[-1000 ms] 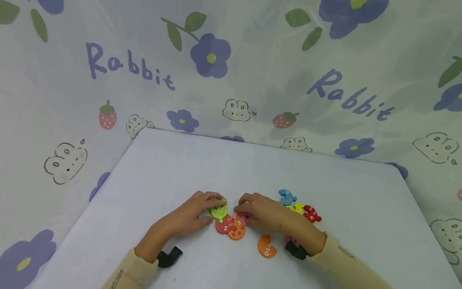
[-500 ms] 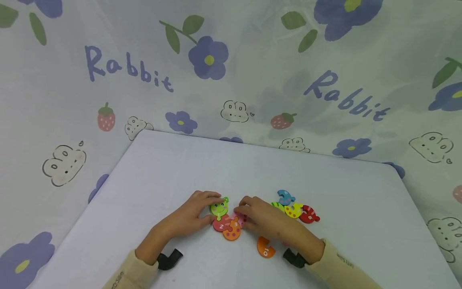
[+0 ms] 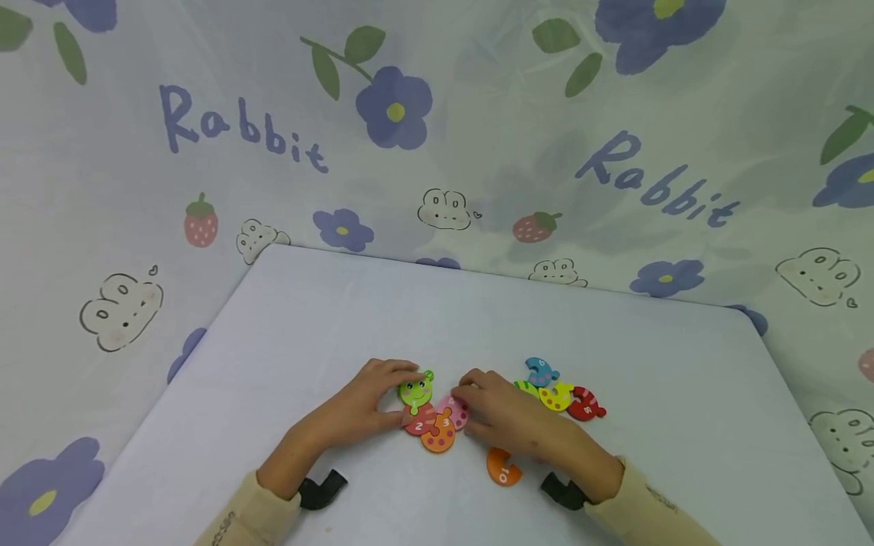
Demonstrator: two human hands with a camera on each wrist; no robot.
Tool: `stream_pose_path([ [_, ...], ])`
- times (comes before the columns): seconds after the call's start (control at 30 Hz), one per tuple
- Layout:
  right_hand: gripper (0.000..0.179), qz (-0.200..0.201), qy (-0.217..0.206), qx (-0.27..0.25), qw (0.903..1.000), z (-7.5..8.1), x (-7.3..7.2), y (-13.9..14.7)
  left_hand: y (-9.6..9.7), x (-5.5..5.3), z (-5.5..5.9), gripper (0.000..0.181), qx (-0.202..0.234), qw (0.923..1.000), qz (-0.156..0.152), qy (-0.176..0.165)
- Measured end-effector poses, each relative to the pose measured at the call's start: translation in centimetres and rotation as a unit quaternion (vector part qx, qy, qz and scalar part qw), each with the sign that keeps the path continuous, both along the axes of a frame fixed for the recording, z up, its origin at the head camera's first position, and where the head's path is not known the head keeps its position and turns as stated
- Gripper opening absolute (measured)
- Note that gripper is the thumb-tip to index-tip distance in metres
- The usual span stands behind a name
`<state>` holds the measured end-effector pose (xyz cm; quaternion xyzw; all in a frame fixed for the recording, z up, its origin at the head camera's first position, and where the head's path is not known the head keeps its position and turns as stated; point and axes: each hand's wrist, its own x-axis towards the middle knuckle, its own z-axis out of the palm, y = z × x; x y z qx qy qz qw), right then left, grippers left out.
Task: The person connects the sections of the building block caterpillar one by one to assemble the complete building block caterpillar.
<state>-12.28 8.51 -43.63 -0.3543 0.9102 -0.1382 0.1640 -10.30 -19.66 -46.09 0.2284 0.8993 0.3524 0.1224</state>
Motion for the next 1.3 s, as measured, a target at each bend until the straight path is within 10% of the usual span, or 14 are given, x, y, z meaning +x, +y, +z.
stream_pose_path([
  [1.3, 0.055, -0.002, 0.019, 0.007, 0.9998, -0.13, 0.62, 0.77, -0.35, -0.06, -0.07, 0.058, 0.009, 0.9999, -0.007, -0.005],
])
